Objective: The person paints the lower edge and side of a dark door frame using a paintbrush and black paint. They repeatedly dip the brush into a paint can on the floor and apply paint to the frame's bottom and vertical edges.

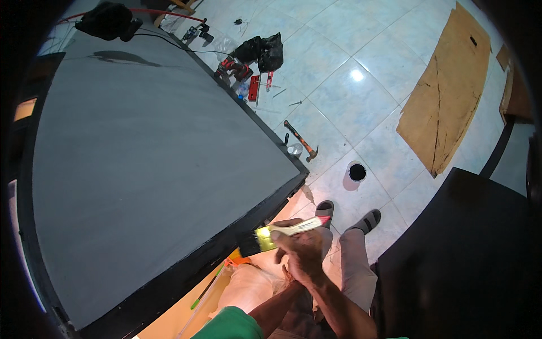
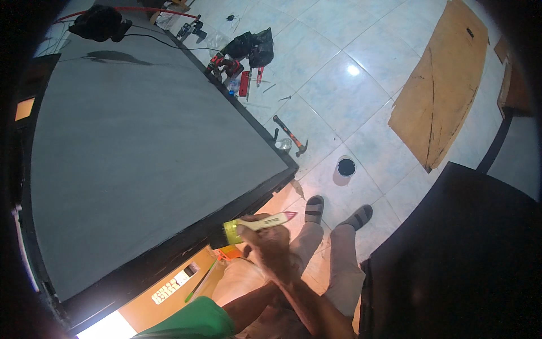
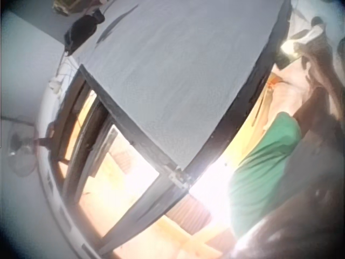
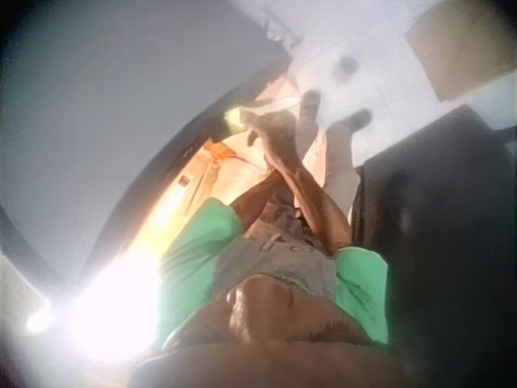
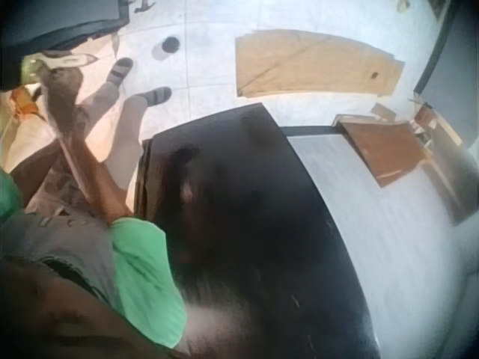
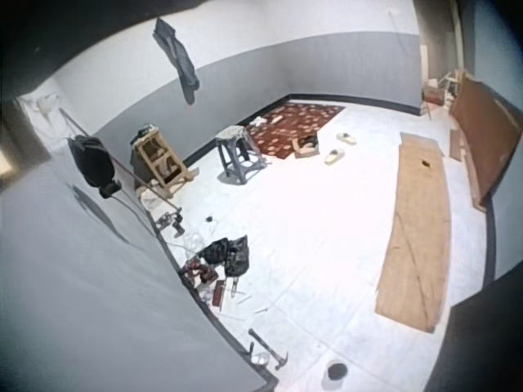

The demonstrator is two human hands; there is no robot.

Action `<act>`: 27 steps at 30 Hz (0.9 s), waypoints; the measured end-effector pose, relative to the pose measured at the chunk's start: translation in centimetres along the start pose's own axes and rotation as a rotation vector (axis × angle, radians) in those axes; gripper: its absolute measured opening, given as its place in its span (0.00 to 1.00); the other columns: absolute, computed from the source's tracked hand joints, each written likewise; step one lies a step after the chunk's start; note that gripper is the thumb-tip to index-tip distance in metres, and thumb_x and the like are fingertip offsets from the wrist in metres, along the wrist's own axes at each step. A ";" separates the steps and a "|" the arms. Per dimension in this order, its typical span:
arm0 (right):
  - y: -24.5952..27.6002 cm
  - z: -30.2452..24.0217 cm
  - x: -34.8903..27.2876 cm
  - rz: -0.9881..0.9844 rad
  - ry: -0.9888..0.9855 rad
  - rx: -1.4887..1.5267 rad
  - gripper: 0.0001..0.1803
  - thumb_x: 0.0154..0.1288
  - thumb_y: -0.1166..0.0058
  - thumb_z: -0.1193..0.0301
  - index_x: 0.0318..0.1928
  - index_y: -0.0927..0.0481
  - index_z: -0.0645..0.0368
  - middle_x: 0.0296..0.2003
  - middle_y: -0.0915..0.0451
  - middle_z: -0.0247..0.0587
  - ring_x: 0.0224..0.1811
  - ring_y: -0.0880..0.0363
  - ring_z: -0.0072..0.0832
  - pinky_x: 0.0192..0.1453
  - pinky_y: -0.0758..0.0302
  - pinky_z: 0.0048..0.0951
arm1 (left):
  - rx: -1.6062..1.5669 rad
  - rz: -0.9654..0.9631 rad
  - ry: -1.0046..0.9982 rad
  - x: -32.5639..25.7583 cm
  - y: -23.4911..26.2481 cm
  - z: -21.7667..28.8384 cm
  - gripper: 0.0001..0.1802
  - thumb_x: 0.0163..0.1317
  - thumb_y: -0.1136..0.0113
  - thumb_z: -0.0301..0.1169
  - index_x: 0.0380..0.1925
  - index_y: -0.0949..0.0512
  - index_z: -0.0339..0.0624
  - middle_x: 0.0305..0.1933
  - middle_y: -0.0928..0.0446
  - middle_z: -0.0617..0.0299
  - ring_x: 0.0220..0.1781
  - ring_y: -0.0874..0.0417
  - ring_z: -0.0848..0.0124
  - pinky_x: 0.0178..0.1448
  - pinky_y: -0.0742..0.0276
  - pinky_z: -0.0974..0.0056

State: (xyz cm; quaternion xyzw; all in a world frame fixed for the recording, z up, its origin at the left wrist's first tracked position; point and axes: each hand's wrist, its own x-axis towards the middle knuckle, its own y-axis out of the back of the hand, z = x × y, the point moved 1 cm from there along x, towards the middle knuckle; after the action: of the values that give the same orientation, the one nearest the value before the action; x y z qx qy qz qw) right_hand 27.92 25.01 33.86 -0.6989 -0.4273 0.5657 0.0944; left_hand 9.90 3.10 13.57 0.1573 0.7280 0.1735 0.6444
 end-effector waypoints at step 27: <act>7.4 7.0 9.0 0.137 0.378 -0.654 0.12 0.67 0.34 0.73 0.48 0.16 0.66 0.41 0.13 0.40 0.34 0.15 0.23 0.37 0.17 0.22 | 0.025 0.014 -0.049 0.8 0.4 -0.5 0.47 0.54 0.28 0.56 0.74 0.32 0.60 0.85 0.47 0.68 0.86 0.51 0.54 0.79 0.52 0.24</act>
State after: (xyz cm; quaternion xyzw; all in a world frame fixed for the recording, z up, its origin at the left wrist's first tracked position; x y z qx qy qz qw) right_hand 25.40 24.30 20.57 -0.8112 -0.5125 0.2653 -0.0947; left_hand 9.27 3.84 13.09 0.1747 0.7129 0.1650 0.6588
